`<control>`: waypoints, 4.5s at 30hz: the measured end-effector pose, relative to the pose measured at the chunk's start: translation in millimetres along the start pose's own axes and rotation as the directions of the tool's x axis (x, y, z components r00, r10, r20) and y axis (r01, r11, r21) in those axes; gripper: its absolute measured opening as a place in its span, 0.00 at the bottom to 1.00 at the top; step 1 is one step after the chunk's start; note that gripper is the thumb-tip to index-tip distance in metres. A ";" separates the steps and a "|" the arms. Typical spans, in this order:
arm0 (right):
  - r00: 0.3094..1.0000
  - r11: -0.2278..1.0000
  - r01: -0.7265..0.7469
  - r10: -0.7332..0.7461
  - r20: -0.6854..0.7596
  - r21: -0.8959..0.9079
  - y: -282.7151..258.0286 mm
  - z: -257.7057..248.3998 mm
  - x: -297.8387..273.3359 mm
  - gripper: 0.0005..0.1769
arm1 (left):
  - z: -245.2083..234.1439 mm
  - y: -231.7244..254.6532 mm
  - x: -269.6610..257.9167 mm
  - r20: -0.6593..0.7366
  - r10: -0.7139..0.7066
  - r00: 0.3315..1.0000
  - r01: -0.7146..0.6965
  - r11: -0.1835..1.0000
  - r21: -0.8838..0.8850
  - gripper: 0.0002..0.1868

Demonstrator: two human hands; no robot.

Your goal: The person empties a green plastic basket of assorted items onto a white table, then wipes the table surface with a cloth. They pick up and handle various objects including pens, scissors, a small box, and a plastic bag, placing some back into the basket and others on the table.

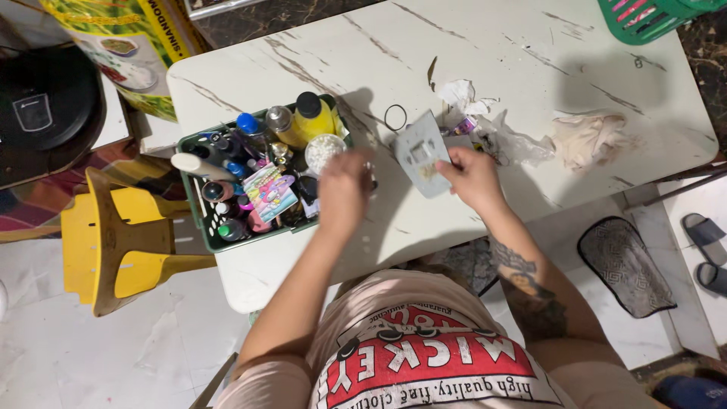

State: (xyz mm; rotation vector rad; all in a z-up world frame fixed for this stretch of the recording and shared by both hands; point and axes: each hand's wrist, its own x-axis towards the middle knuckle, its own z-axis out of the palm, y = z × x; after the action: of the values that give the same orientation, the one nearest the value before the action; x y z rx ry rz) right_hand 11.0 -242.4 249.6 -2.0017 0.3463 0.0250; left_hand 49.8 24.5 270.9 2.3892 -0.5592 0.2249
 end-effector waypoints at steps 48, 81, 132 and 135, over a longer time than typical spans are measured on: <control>0.874 0.733 -0.053 -0.294 -0.387 -0.678 118.9 -3.7 28.5 0.15 | 107.9 49.4 12.4 0.319 0.067 0.945 0.070 0.914 -0.399 0.24; 0.945 0.922 -0.179 0.259 -0.202 0.342 147.4 -76.0 32.3 0.16 | 193.6 -3.6 29.2 0.742 -0.096 0.663 0.689 0.467 -0.555 0.19; 0.943 0.867 0.114 0.059 -0.327 0.486 152.5 -61.5 15.2 0.11 | 147.9 39.7 63.5 0.450 0.051 0.892 0.224 0.814 -0.536 0.19; 0.949 0.880 0.052 0.103 -0.297 0.472 150.5 -61.1 18.1 0.11 | 145.3 38.9 62.0 0.411 0.047 0.910 0.169 0.865 -0.473 0.21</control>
State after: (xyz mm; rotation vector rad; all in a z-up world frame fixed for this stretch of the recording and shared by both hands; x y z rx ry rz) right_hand -18.1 -361.4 141.3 -1.5048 0.5282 -0.3389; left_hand 89.9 -116.7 200.7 1.9317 -0.6364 -0.4243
